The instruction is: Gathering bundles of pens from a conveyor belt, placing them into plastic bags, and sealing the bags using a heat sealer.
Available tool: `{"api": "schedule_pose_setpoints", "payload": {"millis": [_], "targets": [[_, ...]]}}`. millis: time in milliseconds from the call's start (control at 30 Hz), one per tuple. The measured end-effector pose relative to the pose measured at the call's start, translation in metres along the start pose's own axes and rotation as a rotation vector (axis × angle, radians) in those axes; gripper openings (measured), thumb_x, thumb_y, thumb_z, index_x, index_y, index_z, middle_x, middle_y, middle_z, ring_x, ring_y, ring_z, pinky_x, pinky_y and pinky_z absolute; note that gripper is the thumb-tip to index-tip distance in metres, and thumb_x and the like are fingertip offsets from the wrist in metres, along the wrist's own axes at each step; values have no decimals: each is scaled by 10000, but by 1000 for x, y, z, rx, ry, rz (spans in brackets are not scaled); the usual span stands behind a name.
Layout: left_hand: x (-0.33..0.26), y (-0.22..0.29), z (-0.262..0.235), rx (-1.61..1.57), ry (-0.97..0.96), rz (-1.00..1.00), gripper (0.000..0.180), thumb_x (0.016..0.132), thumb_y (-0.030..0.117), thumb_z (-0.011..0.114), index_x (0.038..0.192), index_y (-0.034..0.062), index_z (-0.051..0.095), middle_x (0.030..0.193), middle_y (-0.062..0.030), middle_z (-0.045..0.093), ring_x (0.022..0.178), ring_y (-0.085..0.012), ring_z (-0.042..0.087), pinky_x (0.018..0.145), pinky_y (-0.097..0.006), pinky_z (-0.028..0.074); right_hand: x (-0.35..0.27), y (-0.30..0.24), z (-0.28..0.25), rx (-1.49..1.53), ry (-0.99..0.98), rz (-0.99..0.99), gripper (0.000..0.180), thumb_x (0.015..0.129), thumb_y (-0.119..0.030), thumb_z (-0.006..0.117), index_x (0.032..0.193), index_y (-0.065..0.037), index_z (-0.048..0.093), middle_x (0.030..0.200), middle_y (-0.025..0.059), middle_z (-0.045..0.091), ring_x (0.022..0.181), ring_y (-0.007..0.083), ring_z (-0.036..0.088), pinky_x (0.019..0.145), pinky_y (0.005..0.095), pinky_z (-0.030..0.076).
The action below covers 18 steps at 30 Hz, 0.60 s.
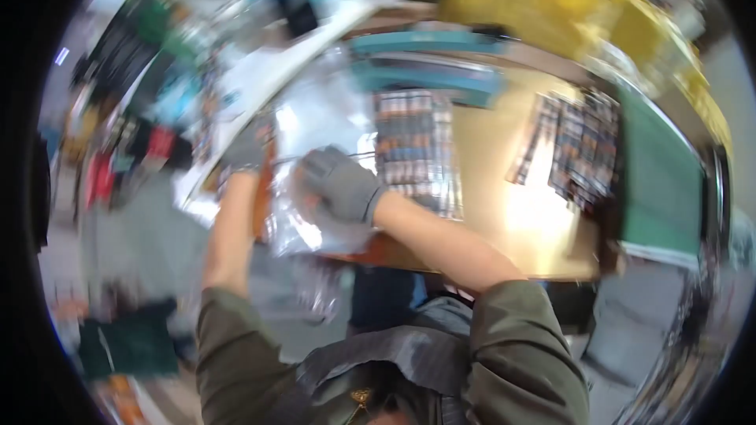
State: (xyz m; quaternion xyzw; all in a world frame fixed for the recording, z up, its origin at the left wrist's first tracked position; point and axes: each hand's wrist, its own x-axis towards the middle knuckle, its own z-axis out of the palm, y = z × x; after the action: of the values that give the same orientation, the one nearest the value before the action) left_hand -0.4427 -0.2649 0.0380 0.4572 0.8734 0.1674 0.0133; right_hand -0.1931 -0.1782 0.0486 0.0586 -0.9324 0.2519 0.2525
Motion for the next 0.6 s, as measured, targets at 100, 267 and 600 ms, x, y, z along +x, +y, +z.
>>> {"api": "schedule_pose_setpoints", "payload": {"millis": [100,267,600], "targets": [[-36,-26,-15,231,31,65,538,877,338,494,1304,17,428,1270,-221,491,1148,-346,484,981,-410,372,-51,-13,-119,-194,117,127,562,725,-248,705,1204,-49,490,1243,180,484,1159,368,457,981,469,358],[-89,177,-1,-256,149,517,541,827,310,619,1246,3,466,1288,-224,469,1179,-363,473,1002,-413,365,-254,98,-284,-927,339,1256,947,714,-578,640,1310,83,316,1328,281,364,1194,393,406,995,411,348],[-32,444,147,-573,-183,93,680,815,530,578,1089,-90,530,976,-290,591,960,-412,571,848,-432,440,-310,136,-295,-59,670,1842,1036,709,-773,447,1251,110,441,1251,335,462,1189,420,455,978,429,378]]}}
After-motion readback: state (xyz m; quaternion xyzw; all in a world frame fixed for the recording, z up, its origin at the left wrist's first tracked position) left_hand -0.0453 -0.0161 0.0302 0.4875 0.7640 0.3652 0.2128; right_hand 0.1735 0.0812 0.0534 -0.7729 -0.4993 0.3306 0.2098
